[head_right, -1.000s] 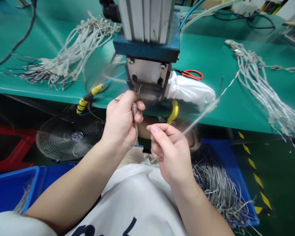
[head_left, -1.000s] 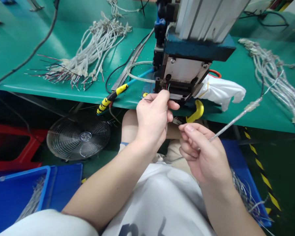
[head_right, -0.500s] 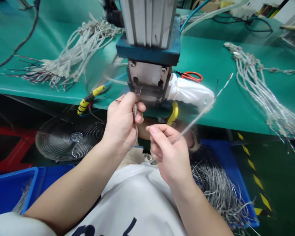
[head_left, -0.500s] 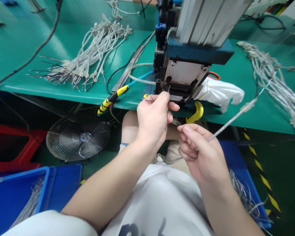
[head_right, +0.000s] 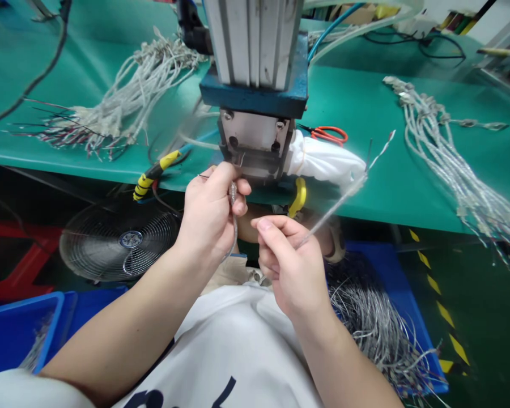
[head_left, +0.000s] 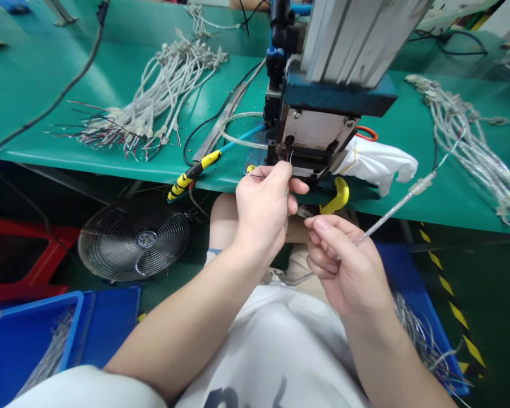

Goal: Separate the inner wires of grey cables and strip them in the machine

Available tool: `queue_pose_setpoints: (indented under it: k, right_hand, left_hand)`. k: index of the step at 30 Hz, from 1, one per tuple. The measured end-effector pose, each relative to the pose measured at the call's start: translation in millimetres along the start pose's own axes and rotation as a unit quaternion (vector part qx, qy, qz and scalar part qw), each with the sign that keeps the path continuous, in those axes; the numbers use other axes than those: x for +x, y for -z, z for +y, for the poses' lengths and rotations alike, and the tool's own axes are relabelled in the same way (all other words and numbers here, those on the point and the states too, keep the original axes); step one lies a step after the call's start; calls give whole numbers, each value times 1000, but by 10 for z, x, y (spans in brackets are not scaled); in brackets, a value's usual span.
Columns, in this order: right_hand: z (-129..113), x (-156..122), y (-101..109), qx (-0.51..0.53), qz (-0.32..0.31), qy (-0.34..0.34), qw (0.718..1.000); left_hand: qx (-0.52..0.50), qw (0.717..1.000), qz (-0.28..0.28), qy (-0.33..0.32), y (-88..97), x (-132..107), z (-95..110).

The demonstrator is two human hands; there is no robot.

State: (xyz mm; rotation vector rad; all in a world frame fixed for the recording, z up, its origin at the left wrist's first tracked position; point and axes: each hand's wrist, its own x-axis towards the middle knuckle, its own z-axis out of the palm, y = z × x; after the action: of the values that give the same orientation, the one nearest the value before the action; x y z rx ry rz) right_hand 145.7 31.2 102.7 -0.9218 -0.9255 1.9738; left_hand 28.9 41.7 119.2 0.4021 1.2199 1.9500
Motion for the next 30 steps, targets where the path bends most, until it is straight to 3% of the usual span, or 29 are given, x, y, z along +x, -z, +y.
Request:
queue_pose_setpoints:
  k: [25, 30]
  right_hand:
    - [-10, -63, 51, 11, -13, 10, 1000]
    - [-3, -55, 52, 19, -4, 7, 1000]
  left_hand:
    - [-15, 1000, -2, 5, 14, -15, -1]
    - [-11, 1000, -14, 22, 77, -145, 14]
